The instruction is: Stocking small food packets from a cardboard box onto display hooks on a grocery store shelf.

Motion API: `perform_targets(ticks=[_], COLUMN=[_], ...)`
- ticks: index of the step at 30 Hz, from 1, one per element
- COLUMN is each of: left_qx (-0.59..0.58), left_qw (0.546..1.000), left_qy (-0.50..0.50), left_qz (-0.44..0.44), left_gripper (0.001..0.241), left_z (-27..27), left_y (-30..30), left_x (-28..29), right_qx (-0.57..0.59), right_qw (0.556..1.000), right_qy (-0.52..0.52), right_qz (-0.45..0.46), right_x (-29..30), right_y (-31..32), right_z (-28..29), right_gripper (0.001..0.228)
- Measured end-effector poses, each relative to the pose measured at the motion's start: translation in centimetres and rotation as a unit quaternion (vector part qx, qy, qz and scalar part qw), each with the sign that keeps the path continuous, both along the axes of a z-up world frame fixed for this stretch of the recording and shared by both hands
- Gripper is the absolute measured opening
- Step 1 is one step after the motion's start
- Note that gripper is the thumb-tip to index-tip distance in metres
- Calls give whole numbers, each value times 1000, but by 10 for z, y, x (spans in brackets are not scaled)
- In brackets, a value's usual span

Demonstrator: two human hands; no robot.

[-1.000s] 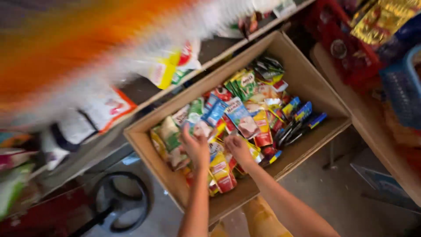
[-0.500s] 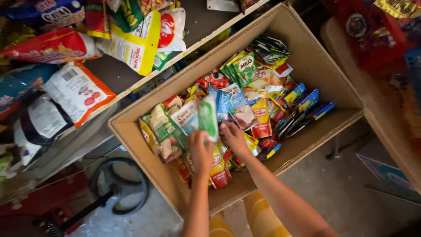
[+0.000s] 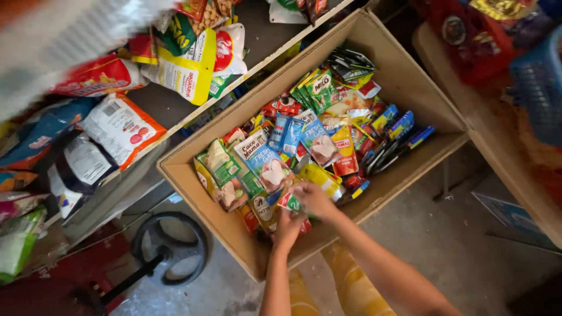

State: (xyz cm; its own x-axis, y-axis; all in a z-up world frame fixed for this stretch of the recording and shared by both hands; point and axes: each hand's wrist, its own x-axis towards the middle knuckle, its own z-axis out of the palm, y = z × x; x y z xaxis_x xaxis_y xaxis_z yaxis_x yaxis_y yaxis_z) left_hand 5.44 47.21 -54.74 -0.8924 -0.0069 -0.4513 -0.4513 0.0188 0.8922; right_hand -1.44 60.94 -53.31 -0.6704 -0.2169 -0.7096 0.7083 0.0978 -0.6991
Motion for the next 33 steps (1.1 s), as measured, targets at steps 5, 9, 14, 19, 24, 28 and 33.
perform_targets(ticks=[5,9,14,19,24,28,33], left_qx=[117,106,-8,-128,-188,-250,-55], left_qw=[991,991,992,981,956,924,892], left_qy=[-63,-50,111,97,214,245,341], left_qz=[-11,61,58,112,73,151,290], left_gripper=[34,32,28,29,41,46,32], left_z=[-9,17,119,218,351,423,528], left_y=[-28,-72,-146,-217,-281,-320,-349], left_x=[32,42,40,41,52,63,80], right_qx=[57,50,19,-153,-35,-17,-86], right_qw=[954,943,907,849,856,823,772], right_qy=[293,326,414,501,492,545,616], right_qz=[-2,34,74,72,157,155,132], right_x=[49,59,55,44,40,38,54], right_y=[-23,-54,-121,-169,-231,-285,-338], right_z=[10,63,158,253,352,436,531], right_gripper=[14,11,11,14,4,4,7])
